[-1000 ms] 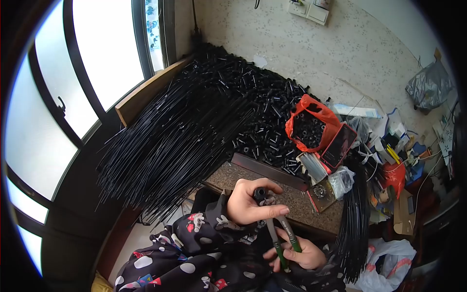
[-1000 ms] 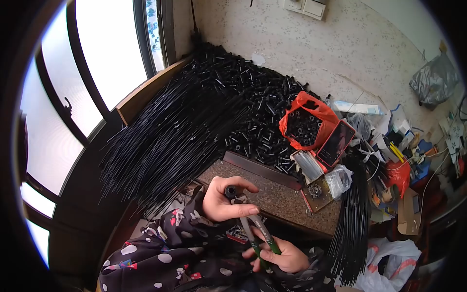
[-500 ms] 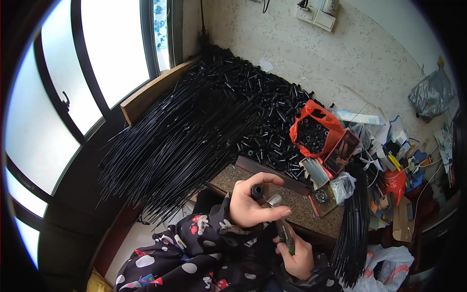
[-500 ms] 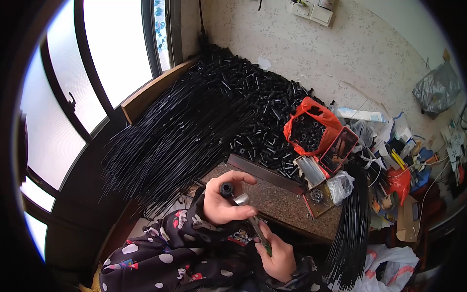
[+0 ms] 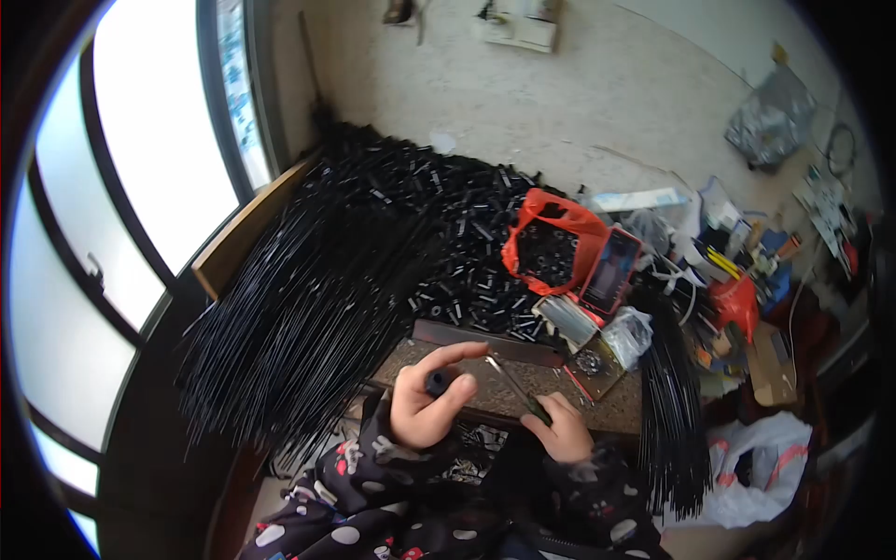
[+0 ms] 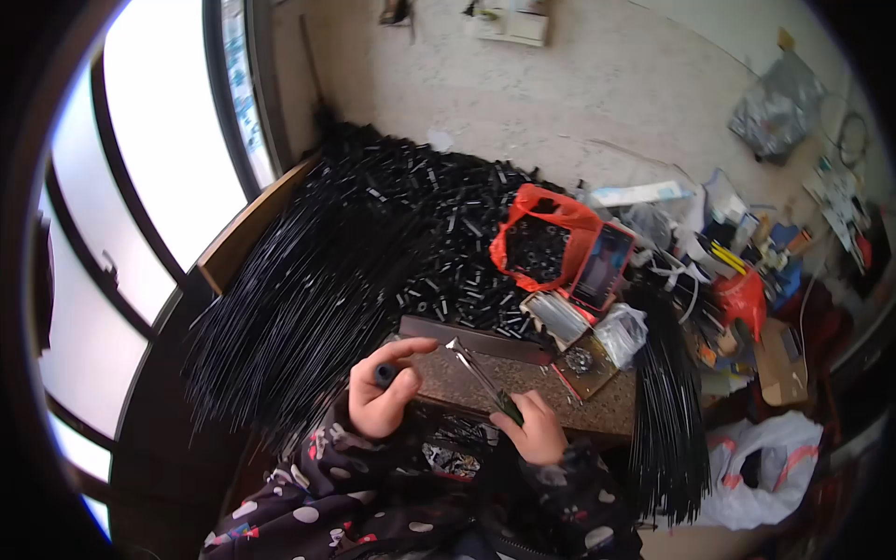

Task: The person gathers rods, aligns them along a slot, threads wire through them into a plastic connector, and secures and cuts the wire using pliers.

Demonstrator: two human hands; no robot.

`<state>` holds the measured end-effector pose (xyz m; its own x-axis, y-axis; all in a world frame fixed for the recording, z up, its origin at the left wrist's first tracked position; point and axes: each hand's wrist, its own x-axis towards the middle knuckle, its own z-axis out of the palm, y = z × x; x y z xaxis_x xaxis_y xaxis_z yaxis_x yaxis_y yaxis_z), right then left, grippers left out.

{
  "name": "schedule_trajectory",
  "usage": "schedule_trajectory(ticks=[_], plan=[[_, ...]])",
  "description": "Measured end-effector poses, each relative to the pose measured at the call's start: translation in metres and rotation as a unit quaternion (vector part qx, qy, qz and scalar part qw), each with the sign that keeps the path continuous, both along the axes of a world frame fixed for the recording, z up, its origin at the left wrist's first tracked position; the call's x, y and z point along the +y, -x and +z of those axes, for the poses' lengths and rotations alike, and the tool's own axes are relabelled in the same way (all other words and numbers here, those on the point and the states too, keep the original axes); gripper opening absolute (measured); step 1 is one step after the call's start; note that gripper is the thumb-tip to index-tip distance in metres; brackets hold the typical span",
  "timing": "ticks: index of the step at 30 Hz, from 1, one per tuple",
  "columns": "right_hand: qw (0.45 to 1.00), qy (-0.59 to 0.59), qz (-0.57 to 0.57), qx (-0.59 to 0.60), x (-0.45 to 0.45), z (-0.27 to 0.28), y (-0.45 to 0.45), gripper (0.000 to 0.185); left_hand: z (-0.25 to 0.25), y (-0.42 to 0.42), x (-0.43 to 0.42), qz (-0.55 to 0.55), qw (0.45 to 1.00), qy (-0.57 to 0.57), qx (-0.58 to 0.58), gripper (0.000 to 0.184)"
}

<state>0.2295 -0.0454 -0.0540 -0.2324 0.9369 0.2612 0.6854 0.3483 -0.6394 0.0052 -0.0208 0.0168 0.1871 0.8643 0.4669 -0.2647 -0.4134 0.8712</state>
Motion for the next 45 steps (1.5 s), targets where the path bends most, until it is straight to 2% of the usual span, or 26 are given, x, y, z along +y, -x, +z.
schedule_trajectory(ticks=[2, 4, 7, 10, 12, 14, 17, 19, 20, 21, 22, 23, 24, 25, 27, 28, 29, 30, 32, 33, 34, 35, 37, 40, 41, 45], plan=[[0.994, 0.026, -0.092, -0.048, 0.011, -0.031, -0.011, 0.039, -0.007, -0.001, -0.001, -0.054, 0.998, -0.021, 0.005, 0.033], [0.971, 0.038, -0.139, -0.192, 0.017, -0.051, -0.01, 0.039, -0.015, 0.0, 0.0, -0.103, 0.994, -0.036, 0.01, 0.034], [0.961, 0.012, -0.163, -0.225, 0.022, -0.07, -0.015, 0.04, -0.021, 0.004, 0.004, -0.167, 0.985, -0.035, -0.026, 0.05], [0.955, -0.012, -0.172, -0.242, 0.024, -0.08, -0.02, 0.042, -0.01, 0.005, 0.001, -0.156, 0.986, -0.04, -0.028, 0.061], [0.953, -0.042, -0.163, -0.252, 0.022, -0.082, -0.024, 0.046, 0.0, 0.007, 0.001, -0.134, 0.983, -0.03, -0.119, 0.065], [0.952, -0.033, -0.176, -0.25, 0.02, -0.083, -0.028, 0.049, 0.023, 0.009, 0.002, -0.063, 0.989, -0.03, -0.133, 0.071], [0.953, -0.025, -0.165, -0.254, 0.012, -0.079, -0.033, 0.057, 0.042, 0.034, 0.022, -0.069, 0.963, -0.058, -0.255, 0.062], [0.987, -0.14, 0.064, -0.034, -0.004, -0.054, -0.031, 0.065, 0.054, 0.042, 0.031, -0.084, 0.947, -0.062, -0.304, 0.06], [0.987, -0.14, 0.068, -0.035, -0.013, -0.036, -0.03, 0.065, 0.059, 0.042, 0.037, -0.137, 0.932, -0.083, -0.326, 0.062], [0.982, 0.012, 0.14, 0.126, -0.023, -0.014, -0.03, 0.065, 0.066, 0.04, 0.041, -0.187, 0.913, -0.103, -0.347, 0.063], [0.923, 0.167, 0.204, 0.279, -0.029, 0.004, -0.033, 0.067, 0.079, 0.008, 0.03, -0.093, 0.95, -0.058, -0.292, 0.066], [0.937, 0.135, 0.173, 0.273, -0.032, 0.013, -0.042, 0.064, 0.088, -0.022, 0.019, 0.003, 0.972, -0.012, -0.233, 0.068], [0.948, 0.102, 0.143, 0.267, -0.034, 0.023, -0.055, 0.061, 0.072, -0.016, 0.032, -0.083, 0.977, -0.005, -0.196, 0.069], [0.971, 0.07, 0.056, 0.221, -0.039, 0.041, -0.072, 0.051, 0.048, -0.009, 0.049, -0.163, 0.974, 0.003, -0.158, 0.07], [0.971, 0.017, -0.183, 0.15, -0.046, 0.077, -0.103, 0.043, 0.016, -0.005, 0.049, -0.095, 0.989, 0.006, 0.114, 0.065], [0.947, -0.062, -0.292, 0.118, -0.043, 0.071, -0.125, 0.043, 0.005, -0.005, 0.052, -0.13, 0.971, 0.017, 0.199, 0.058], [0.927, -0.036, -0.362, 0.094, -0.041, 0.095, -0.139, 0.042, -0.009, -0.001, 0.059, -0.144, 0.938, -0.058, 0.308, 0.05], [0.914, -0.146, -0.378, -0.024, -0.037, 0.06, -0.196, 0.042, -0.02, 0.004, 0.059, -0.156, 0.906, -0.022, 0.394, 0.048], [0.886, -0.141, -0.405, -0.176, -0.038, 0.023, -0.297, 0.047, -0.035, 0.016, 0.059, -0.137, 0.846, 0.034, 0.514, 0.043], [0.877, -0.077, -0.426, -0.209, -0.04, 0.002, -0.346, 0.051, -0.044, 0.026, 0.063, -0.113, 0.823, 0.047, 0.555, 0.039], [0.877, -0.088, -0.412, -0.23, -0.041, -0.012, -0.367, 0.055, -0.051, 0.038, 0.067, -0.038, 0.825, 0.052, 0.562, 0.034], [0.856, 0.021, -0.445, -0.262, -0.042, -0.025, -0.391, 0.06, -0.059, 0.052, 0.073, 0.029, 0.821, 0.057, 0.567, 0.029], [0.86, 0.071, -0.413, -0.292, -0.044, -0.061, -0.421, 0.061, -0.081, 0.086, 0.093, 0.188, 0.817, 0.057, 0.542, 0.025], [0.849, 0.152, -0.439, -0.251, -0.026, -0.101, -0.415, 0.054, -0.115, 0.14, 0.135, 0.362, 0.711, 0.053, 0.601, 0.017], [0.829, 0.167, -0.46, -0.271, -0.022, -0.098, -0.403, 0.054, -0.117, 0.152, 0.141, 0.398, 0.678, 0.031, 0.618, 0.016], [0.824, 0.211, -0.418, -0.318, -0.026, -0.043, -0.347, 0.065, -0.122, 0.144, 0.146, 0.461, 0.63, 0.084, 0.62, 0.02]])
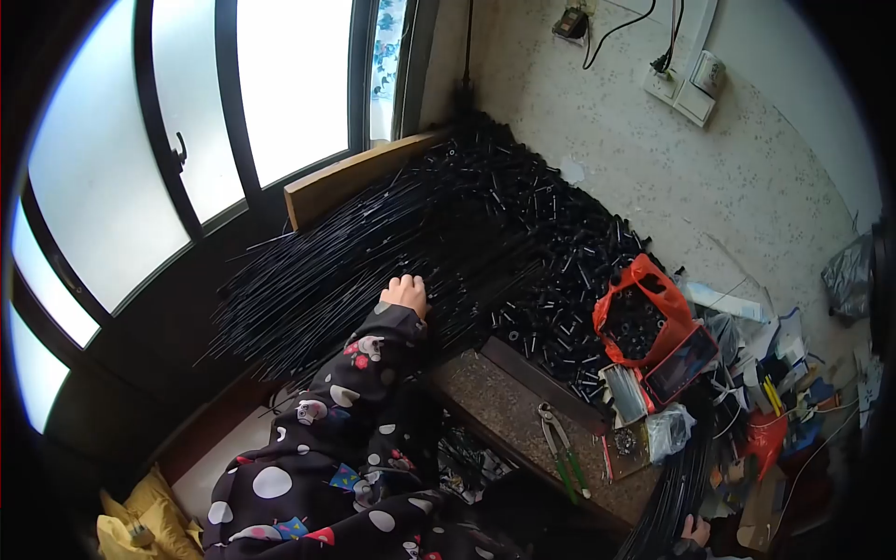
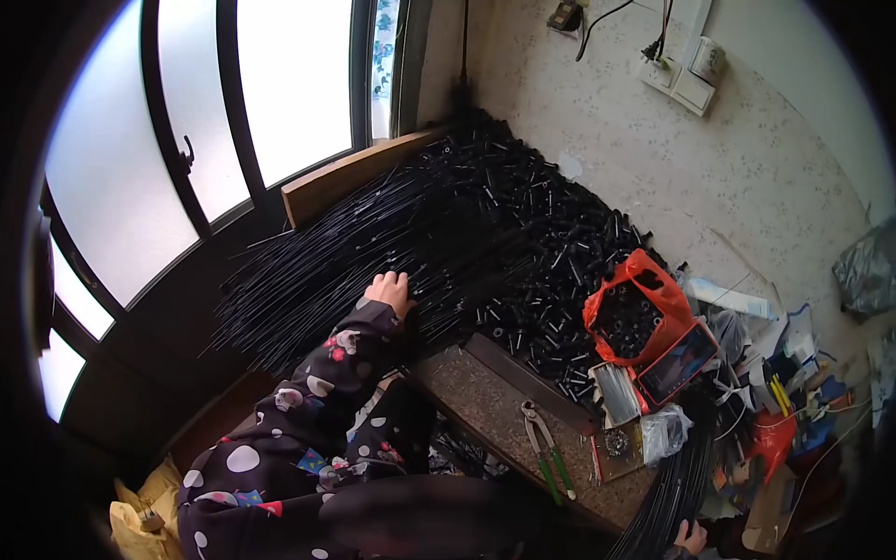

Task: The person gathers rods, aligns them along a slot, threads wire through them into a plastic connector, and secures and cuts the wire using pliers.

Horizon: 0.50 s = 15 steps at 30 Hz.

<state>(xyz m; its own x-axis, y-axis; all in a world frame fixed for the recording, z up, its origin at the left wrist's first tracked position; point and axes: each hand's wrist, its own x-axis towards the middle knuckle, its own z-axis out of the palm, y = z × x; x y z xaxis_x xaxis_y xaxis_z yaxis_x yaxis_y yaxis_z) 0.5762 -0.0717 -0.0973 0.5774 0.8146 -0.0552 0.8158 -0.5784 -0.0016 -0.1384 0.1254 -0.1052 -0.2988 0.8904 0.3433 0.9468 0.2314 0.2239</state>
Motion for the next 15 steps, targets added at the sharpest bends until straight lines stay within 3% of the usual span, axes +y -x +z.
schedule_trajectory(ticks=[4, 7, 9, 12, 14, 15], plan=[[0.988, -0.123, 0.011, -0.09, 0.003, 0.008, 0.026, 0.053, -0.003, -0.01, 0.007, -0.017, 0.997, 0.068, 0.015, 0.02], [0.971, -0.177, 0.159, 0.013, 0.004, 0.036, 0.073, 0.042, -0.004, -0.004, 0.023, 0.017, 0.99, 0.126, -0.069, 0.014], [0.94, -0.226, 0.253, 0.038, 0.007, 0.061, 0.133, 0.039, 0.003, -0.001, 0.02, -0.028, 0.991, 0.125, -0.047, 0.016], [0.918, -0.21, 0.326, 0.086, 0.011, 0.099, 0.211, 0.036, 0.032, -0.002, 0.004, -0.017, 0.997, 0.079, 0.017, 0.013], [0.9, -0.203, 0.352, 0.157, 0.014, 0.104, 0.244, 0.034, 0.013, 0.014, 0.009, -0.052, 0.997, -0.055, -0.006, 0.016], [0.891, -0.189, 0.358, 0.204, 0.015, 0.096, 0.256, 0.033, 0.009, 0.012, 0.009, -0.064, 0.996, -0.06, -0.001, 0.016]])
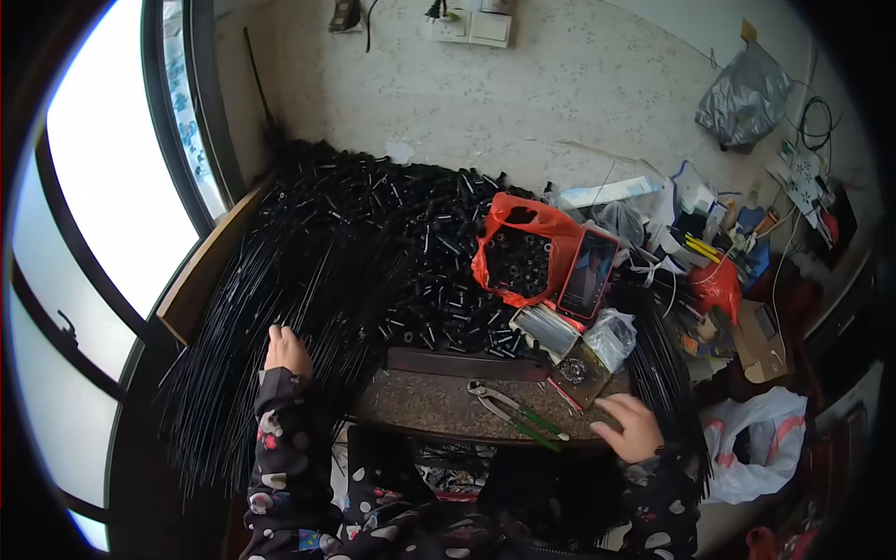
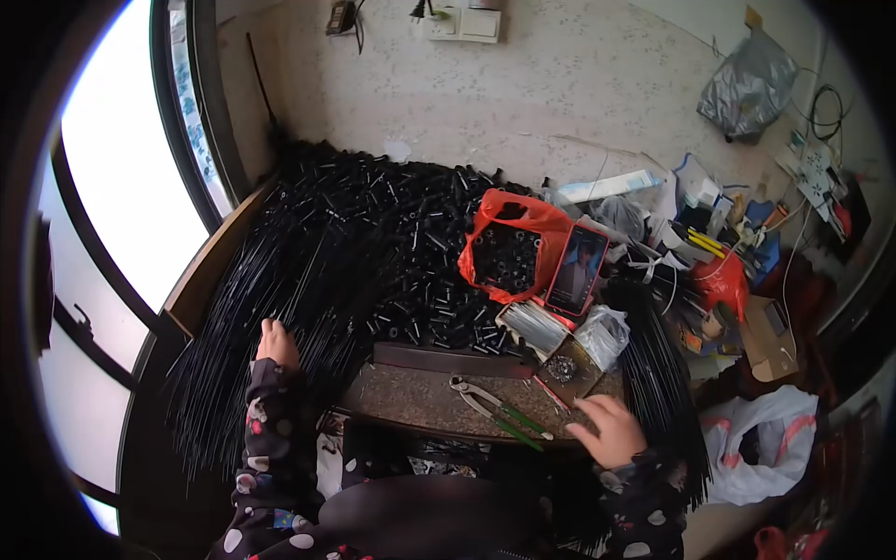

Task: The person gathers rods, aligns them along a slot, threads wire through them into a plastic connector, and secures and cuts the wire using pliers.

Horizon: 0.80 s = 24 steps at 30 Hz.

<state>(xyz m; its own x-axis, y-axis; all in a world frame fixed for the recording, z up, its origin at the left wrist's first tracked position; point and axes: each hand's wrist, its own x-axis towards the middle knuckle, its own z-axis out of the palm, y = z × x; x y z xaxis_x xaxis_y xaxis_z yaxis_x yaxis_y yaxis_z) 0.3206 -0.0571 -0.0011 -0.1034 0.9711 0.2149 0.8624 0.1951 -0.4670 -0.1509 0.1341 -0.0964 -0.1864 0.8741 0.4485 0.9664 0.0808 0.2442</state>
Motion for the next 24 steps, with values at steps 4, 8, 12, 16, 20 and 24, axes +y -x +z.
schedule_trajectory(ticks=[4, 8, 12, 16, 20, 24], plan=[[0.992, -0.021, 0.121, -0.012, 0.031, -0.061, 0.042, 0.029, -0.012, 0.004, -0.01, -0.01, 0.991, 0.117, -0.062, 0.029], [0.98, -0.121, 0.14, -0.07, 0.057, -0.112, 0.072, 0.028, -0.016, 0.022, 0.009, -0.021, 0.998, 0.057, 0.012, 0.032], [0.988, -0.071, 0.125, -0.05, 0.061, -0.121, 0.073, 0.028, 0.056, 0.002, -0.004, 0.026, 0.998, 0.034, -0.051, 0.035], [0.99, -0.055, 0.115, -0.057, 0.057, -0.12, 0.063, 0.029, 0.109, -0.008, 0.018, -0.17, 0.9, 0.062, -0.396, 0.037], [0.993, -0.036, 0.087, -0.064, 0.054, -0.119, 0.051, 0.03, 0.168, -0.087, 0.018, -0.327, 0.771, -0.024, -0.546, 0.027], [0.995, -0.025, 0.069, -0.072, 0.048, -0.116, 0.042, 0.03, 0.172, -0.157, 0.028, -0.366, 0.645, -0.077, -0.667, 0.017]])
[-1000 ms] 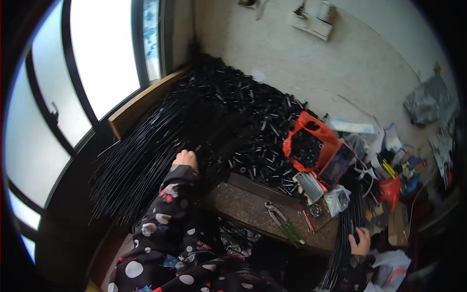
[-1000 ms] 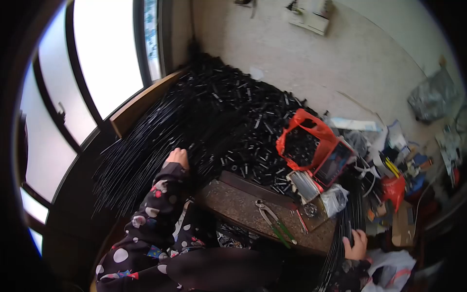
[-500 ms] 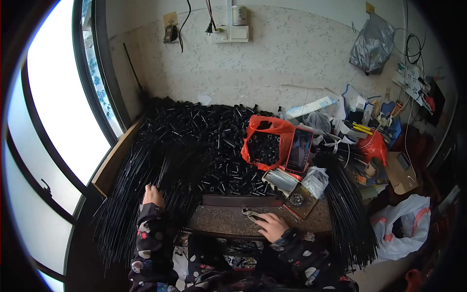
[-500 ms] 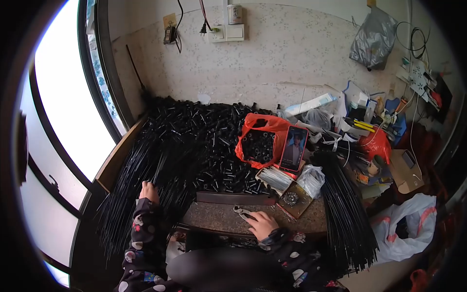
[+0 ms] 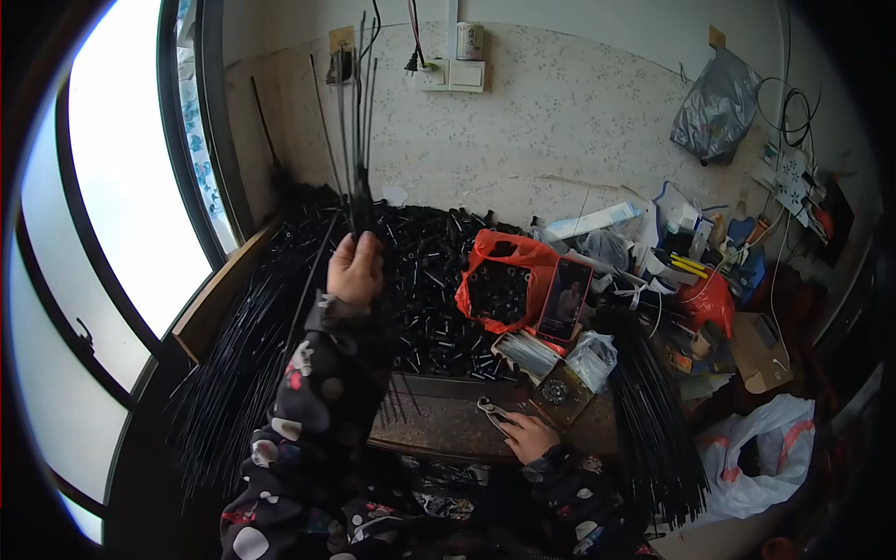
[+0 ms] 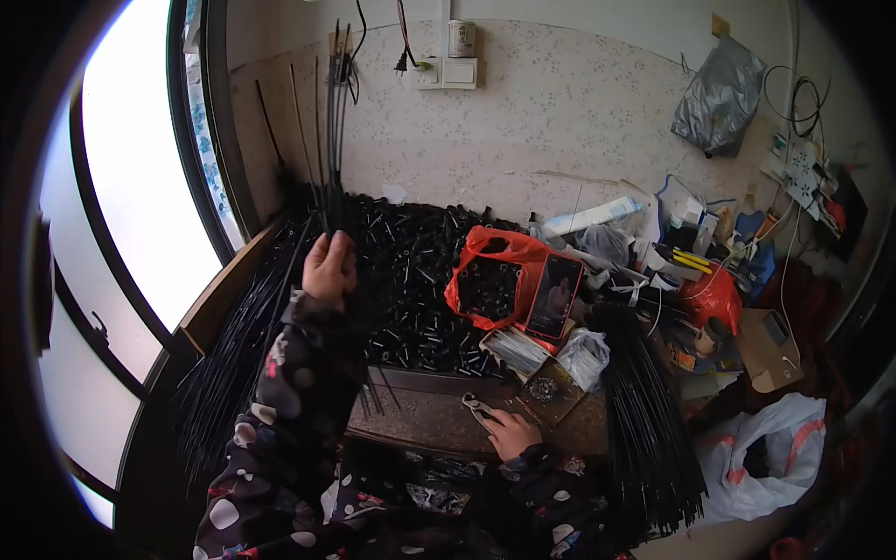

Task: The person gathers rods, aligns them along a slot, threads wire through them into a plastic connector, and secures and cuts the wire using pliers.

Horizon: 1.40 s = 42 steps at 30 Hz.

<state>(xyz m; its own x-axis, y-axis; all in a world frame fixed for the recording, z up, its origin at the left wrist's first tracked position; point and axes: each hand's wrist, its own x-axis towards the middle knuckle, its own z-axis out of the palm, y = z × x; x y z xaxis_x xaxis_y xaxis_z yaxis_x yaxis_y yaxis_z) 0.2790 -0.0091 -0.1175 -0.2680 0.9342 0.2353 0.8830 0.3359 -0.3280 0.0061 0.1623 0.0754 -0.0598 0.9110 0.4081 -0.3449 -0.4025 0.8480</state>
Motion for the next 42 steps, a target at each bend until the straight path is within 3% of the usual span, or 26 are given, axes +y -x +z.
schedule_trajectory(ticks=[3, 5, 9, 11, 12, 14, 15, 16, 17, 18, 19, 22, 23, 25, 26, 27, 28, 29, 32, 33, 35, 37, 38, 40, 41, 42], plan=[[1.0, 0.007, -0.005, -0.012, -0.005, -0.008, -0.014, 0.036, -0.031, -0.038, 0.009, -0.016, 0.996, -0.029, -0.079, 0.017], [1.0, 0.008, -0.001, -0.02, -0.004, -0.005, -0.013, 0.039, -0.06, -0.055, 0.011, 0.018, 0.996, -0.057, -0.065, 0.017], [0.986, 0.021, -0.037, -0.164, -0.03, 0.033, 0.001, 0.05, -0.084, -0.061, -0.023, -0.064, 0.996, 0.003, -0.056, 0.016], [0.993, -0.07, 0.057, 0.081, -0.036, 0.062, 0.034, 0.059, -0.089, -0.062, -0.037, -0.101, 0.993, 0.051, -0.027, 0.017], [0.993, -0.068, 0.056, 0.082, -0.033, 0.072, 0.052, 0.059, -0.091, -0.068, -0.044, -0.141, 0.986, 0.057, -0.069, 0.017], [0.94, -0.137, 0.01, 0.311, -0.03, 0.085, 0.081, 0.059, -0.086, -0.075, -0.059, -0.182, 0.975, 0.069, -0.111, 0.019], [0.94, -0.134, 0.006, 0.313, -0.03, 0.08, 0.084, 0.059, -0.074, -0.076, -0.068, -0.224, 0.959, 0.101, -0.14, 0.019], [0.903, 0.03, -0.005, 0.429, -0.027, 0.07, 0.086, 0.057, -0.062, -0.077, -0.075, -0.264, 0.94, 0.133, -0.17, 0.019], [0.827, 0.193, -0.015, 0.528, -0.022, 0.059, 0.087, 0.055, -0.056, -0.076, -0.077, -0.301, 0.918, 0.165, -0.199, 0.02], [0.716, 0.347, -0.022, 0.605, -0.017, 0.051, 0.088, 0.054, -0.055, -0.071, -0.073, -0.3, 0.917, 0.169, -0.2, 0.02], [0.715, 0.352, -0.024, 0.604, -0.017, 0.043, 0.088, 0.054, -0.054, -0.062, -0.069, -0.313, 0.918, 0.181, -0.161, 0.019], [0.813, 0.339, 0.048, 0.471, -0.025, 0.012, 0.089, 0.044, -0.065, -0.041, -0.07, -0.333, 0.913, 0.219, -0.089, 0.018], [0.809, 0.346, 0.044, 0.473, -0.021, 0.001, 0.087, 0.044, -0.071, -0.039, -0.076, -0.346, 0.92, 0.174, -0.054, 0.018], [0.712, 0.242, 0.092, 0.653, -0.011, -0.019, 0.081, 0.047, -0.081, -0.037, -0.088, -0.372, 0.925, 0.08, 0.014, 0.017], [0.709, 0.245, 0.084, 0.655, -0.009, -0.005, 0.086, 0.047, -0.091, -0.036, -0.098, -0.398, 0.911, 0.093, 0.05, 0.018], [0.561, 0.257, 0.048, 0.785, 0.0, 0.013, 0.091, 0.055, -0.101, -0.034, -0.11, -0.424, 0.896, 0.104, 0.086, 0.02], [0.392, 0.255, 0.011, 0.884, 0.011, 0.029, 0.093, 0.063, -0.106, -0.031, -0.118, -0.404, 0.892, -0.033, 0.2, 0.02], [0.392, 0.254, 0.008, 0.884, 0.021, 0.036, 0.089, 0.063, -0.111, -0.029, -0.125, -0.371, 0.859, -0.172, 0.307, 0.02], [0.416, 0.487, 0.037, 0.767, 0.049, 0.049, 0.069, 0.068, -0.173, -0.029, -0.138, -0.351, 0.854, -0.258, 0.283, 0.022], [0.414, 0.489, 0.036, 0.767, 0.062, 0.05, 0.07, 0.068, -0.197, -0.026, -0.136, -0.318, 0.853, -0.27, 0.313, 0.023], [0.498, 0.38, -0.032, 0.779, 0.094, 0.045, 0.074, 0.068, -0.225, -0.021, -0.133, -0.251, 0.845, -0.292, 0.37, 0.025], [0.665, 0.198, -0.146, 0.705, 0.122, 0.033, 0.082, 0.074, -0.231, -0.026, -0.129, -0.234, 0.862, -0.28, 0.353, 0.028], [0.663, 0.201, -0.148, 0.705, 0.118, 0.034, 0.082, 0.074, -0.23, -0.029, -0.125, -0.214, 0.876, -0.27, 0.337, 0.032], [0.726, 0.13, -0.081, 0.671, 0.107, 0.043, 0.083, 0.08, -0.238, -0.029, -0.121, -0.193, 0.891, -0.258, 0.321, 0.037], [0.754, 0.094, -0.046, 0.649, 0.099, 0.053, 0.083, 0.083, -0.245, -0.029, -0.118, -0.154, 0.877, -0.261, 0.372, 0.04], [0.664, 0.212, 0.085, 0.712, 0.082, 0.066, 0.076, 0.085, -0.254, -0.03, -0.117, -0.116, 0.861, -0.262, 0.421, 0.043]])
